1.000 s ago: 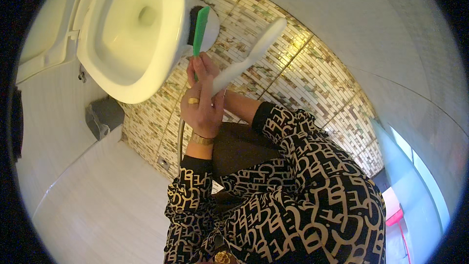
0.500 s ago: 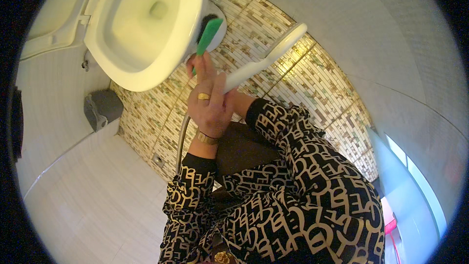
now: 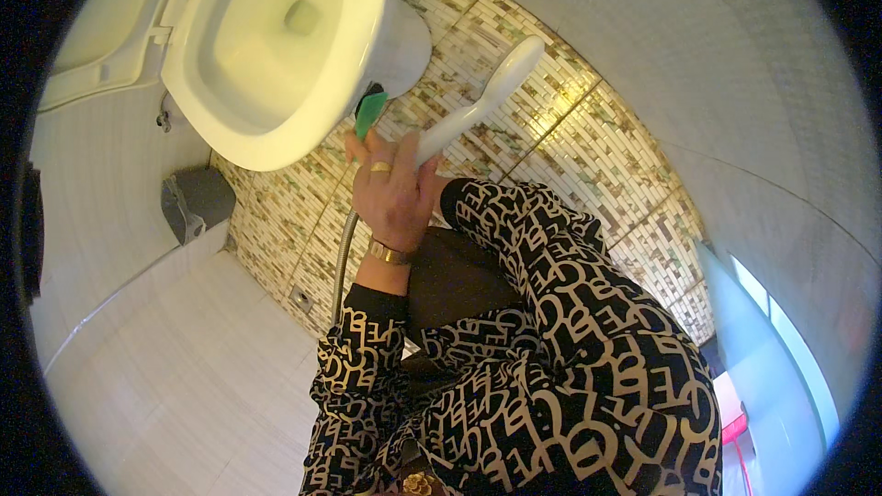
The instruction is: Cleaning the interior and exterior of a toilet bowl using a brush and a handheld shower head.
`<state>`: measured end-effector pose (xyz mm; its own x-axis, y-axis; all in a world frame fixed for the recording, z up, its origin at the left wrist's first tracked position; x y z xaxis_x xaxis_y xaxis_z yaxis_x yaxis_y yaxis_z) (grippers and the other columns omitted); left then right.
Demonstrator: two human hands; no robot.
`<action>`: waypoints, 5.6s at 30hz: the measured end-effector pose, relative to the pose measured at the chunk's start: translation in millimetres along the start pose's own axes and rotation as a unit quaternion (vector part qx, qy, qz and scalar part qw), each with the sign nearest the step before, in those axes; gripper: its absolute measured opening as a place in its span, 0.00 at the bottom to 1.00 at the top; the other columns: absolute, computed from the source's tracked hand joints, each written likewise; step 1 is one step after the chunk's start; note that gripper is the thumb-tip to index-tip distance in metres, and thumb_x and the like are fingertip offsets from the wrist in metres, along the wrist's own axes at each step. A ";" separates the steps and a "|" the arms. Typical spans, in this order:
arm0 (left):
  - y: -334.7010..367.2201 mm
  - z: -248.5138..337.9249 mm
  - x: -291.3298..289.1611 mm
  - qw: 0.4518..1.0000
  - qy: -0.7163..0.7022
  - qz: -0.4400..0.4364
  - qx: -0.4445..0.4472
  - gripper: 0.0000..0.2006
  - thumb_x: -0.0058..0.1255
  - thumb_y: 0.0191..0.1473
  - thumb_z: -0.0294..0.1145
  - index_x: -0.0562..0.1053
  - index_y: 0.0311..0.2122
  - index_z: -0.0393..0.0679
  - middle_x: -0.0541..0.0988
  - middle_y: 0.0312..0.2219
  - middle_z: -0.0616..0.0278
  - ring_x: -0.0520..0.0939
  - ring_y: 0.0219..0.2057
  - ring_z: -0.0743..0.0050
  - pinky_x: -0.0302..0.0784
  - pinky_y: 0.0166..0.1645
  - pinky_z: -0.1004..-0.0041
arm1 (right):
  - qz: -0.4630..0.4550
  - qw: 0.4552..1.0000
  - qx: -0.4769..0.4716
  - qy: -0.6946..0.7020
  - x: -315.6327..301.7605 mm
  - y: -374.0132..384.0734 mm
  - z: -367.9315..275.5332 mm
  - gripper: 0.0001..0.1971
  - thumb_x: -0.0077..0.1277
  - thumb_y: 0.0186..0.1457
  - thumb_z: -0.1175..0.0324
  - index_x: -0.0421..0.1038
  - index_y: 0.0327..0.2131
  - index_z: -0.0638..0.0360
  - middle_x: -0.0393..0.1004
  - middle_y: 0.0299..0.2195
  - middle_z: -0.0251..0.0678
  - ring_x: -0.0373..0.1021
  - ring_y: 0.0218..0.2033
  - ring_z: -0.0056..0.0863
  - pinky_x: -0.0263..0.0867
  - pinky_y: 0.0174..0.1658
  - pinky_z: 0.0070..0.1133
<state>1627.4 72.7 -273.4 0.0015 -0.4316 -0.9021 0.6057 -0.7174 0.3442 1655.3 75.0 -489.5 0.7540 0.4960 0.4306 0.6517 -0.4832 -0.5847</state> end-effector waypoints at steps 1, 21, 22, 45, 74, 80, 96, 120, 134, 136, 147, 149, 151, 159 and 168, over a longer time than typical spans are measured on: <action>-1.4 -1.5 3.2 1.000 0.012 -0.010 0.003 0.16 0.57 0.43 0.34 0.74 0.38 0.40 0.71 0.27 0.60 0.73 0.28 0.61 0.70 0.31 0.65 | 0.011 1.000 0.010 -0.010 -11.0 -4.7 5.6 0.12 0.39 0.59 0.59 0.60 0.29 0.58 0.65 0.18 0.35 0.65 0.21 0.23 0.60 0.24 0.22; 0.7 -4.5 22.0 0.997 -0.025 -0.052 -0.050 0.15 0.59 0.43 0.35 0.74 0.37 0.43 0.74 0.28 0.58 0.76 0.27 0.59 0.71 0.28 0.67 | 0.083 0.872 -0.070 -0.477 -67.1 143.8 -24.8 0.13 0.44 0.51 0.67 0.64 0.35 0.68 0.72 0.24 0.54 0.71 0.26 0.44 0.66 0.31 0.34; -4.5 -15.5 19.4 0.996 -0.001 -0.070 -0.059 0.16 0.59 0.43 0.35 0.74 0.38 0.43 0.74 0.28 0.58 0.77 0.27 0.59 0.71 0.28 0.67 | 0.026 0.873 -0.009 -0.487 -49.1 135.0 -15.7 0.14 0.44 0.51 0.66 0.64 0.36 0.69 0.72 0.25 0.54 0.71 0.27 0.44 0.66 0.32 0.34; 34.1 11.7 -27.1 0.993 -0.085 0.083 -0.016 0.16 0.56 0.44 0.32 0.72 0.39 0.40 0.73 0.27 0.57 0.75 0.27 0.59 0.71 0.28 0.66 | -0.086 0.939 -0.301 -0.144 -21.6 17.4 -166.6 0.19 0.35 0.62 0.58 0.65 0.49 0.59 0.64 0.18 0.26 0.56 0.16 0.14 0.55 0.20 0.15; -37.9 -187.0 -176.4 0.668 -0.592 0.231 -0.387 0.13 0.57 0.50 0.38 0.74 0.33 0.39 0.71 0.18 0.70 0.62 0.12 0.88 0.54 0.16 0.84 | -0.108 0.247 -0.352 -0.896 198.4 -24.4 -346.7 0.12 0.43 0.52 0.73 0.72 0.40 0.53 0.75 0.35 0.43 0.73 0.38 0.39 0.71 0.38 0.32; -60.7 -177.9 -173.3 0.649 -0.617 0.251 -0.367 0.14 0.57 0.49 0.38 0.74 0.35 0.38 0.71 0.18 0.72 0.62 0.12 0.91 0.54 0.16 0.85 | -0.078 0.132 -0.395 -0.906 236.7 21.1 -317.2 0.09 0.47 0.50 0.72 0.73 0.35 0.57 0.73 0.35 0.41 0.73 0.36 0.40 0.71 0.37 0.31; -50.7 -201.5 -185.4 0.633 -0.633 0.281 -0.346 0.14 0.60 0.47 0.39 0.75 0.32 0.37 0.70 0.18 0.72 0.60 0.12 0.92 0.51 0.16 0.86 | -0.419 -0.247 -0.346 -0.803 221.9 -16.6 -129.6 0.11 0.42 0.49 0.71 0.75 0.24 0.64 0.75 0.26 0.46 0.74 0.28 0.41 0.69 0.31 0.29; -63.6 -252.9 -211.8 0.578 -0.642 0.368 -0.345 0.12 0.58 0.49 0.38 0.73 0.30 0.40 0.71 0.19 0.68 0.64 0.13 0.85 0.55 0.17 0.81 | -0.236 0.342 -0.513 -0.751 344.7 -40.4 -190.1 0.12 0.41 0.53 0.63 0.73 0.32 0.56 0.73 0.28 0.51 0.72 0.31 0.47 0.67 0.34 0.38; -63.8 -255.0 -226.4 0.558 -0.643 0.421 -0.312 0.12 0.59 0.48 0.38 0.74 0.32 0.39 0.72 0.19 0.68 0.64 0.13 0.85 0.55 0.18 0.83 | -0.134 0.385 -0.527 -0.745 363.3 38.5 -246.6 0.16 0.38 0.56 0.64 0.69 0.47 0.40 0.73 0.37 0.47 0.71 0.39 0.44 0.66 0.41 0.34; -66.0 -259.3 -231.0 0.565 -0.637 0.418 -0.316 0.12 0.58 0.49 0.37 0.74 0.32 0.39 0.72 0.19 0.68 0.64 0.14 0.86 0.56 0.18 0.84 | -0.068 0.373 -0.477 -0.793 335.9 57.9 -272.6 0.18 0.38 0.54 0.68 0.68 0.47 0.45 0.75 0.37 0.44 0.72 0.39 0.42 0.67 0.41 0.35; -62.8 -264.4 -234.4 0.577 -0.618 0.432 -0.314 0.11 0.57 0.49 0.37 0.74 0.32 0.39 0.73 0.20 0.68 0.65 0.14 0.85 0.57 0.19 0.83 | -0.150 0.290 -0.615 -0.718 401.0 -1.7 -219.5 0.16 0.42 0.55 0.63 0.66 0.49 0.40 0.73 0.32 0.41 0.71 0.33 0.42 0.67 0.35 0.35; -57.1 -259.1 -236.8 0.579 -0.621 0.430 -0.307 0.11 0.57 0.50 0.37 0.74 0.32 0.39 0.73 0.20 0.67 0.65 0.14 0.85 0.57 0.19 0.83 | -0.136 0.247 -0.618 -0.734 408.2 7.9 -232.3 0.16 0.41 0.57 0.61 0.65 0.50 0.38 0.73 0.32 0.40 0.71 0.33 0.40 0.67 0.35 0.35; -56.6 -255.7 -242.8 0.581 -0.629 0.434 -0.282 0.11 0.56 0.50 0.36 0.74 0.32 0.39 0.73 0.20 0.67 0.65 0.14 0.85 0.57 0.20 0.82 | -0.122 0.275 -0.597 -0.744 389.0 24.9 -246.4 0.16 0.41 0.56 0.61 0.65 0.49 0.38 0.73 0.32 0.40 0.72 0.33 0.40 0.68 0.34 0.34; -79.1 -264.2 -258.0 0.583 -0.605 0.457 -0.293 0.10 0.56 0.50 0.36 0.74 0.32 0.40 0.73 0.20 0.68 0.66 0.15 0.84 0.57 0.20 0.82 | -0.152 0.357 -0.675 -0.627 403.3 -6.4 -218.4 0.14 0.45 0.53 0.62 0.69 0.45 0.38 0.74 0.27 0.40 0.72 0.28 0.41 0.68 0.32 0.35; -76.8 -264.9 -261.0 0.576 -0.613 0.453 -0.295 0.11 0.57 0.50 0.37 0.74 0.31 0.40 0.73 0.20 0.68 0.66 0.15 0.84 0.58 0.20 0.82 | 0.003 0.395 -0.550 -0.736 332.0 72.1 -322.3 0.16 0.40 0.56 0.62 0.67 0.48 0.34 0.75 0.33 0.42 0.72 0.36 0.43 0.67 0.38 0.36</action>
<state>1791.3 385.3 -133.4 0.1862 -0.8037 0.5652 0.9637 0.2614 0.0541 1979.0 -27.7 -167.2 0.4188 -0.0162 -0.9079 0.9020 -0.1080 0.4180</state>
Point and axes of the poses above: each hand's wrist, its own y-axis towards the middle knuckle, its own x-axis out of the palm, z = x × y, the point moved 7 cm from there along y, towards the middle knuckle
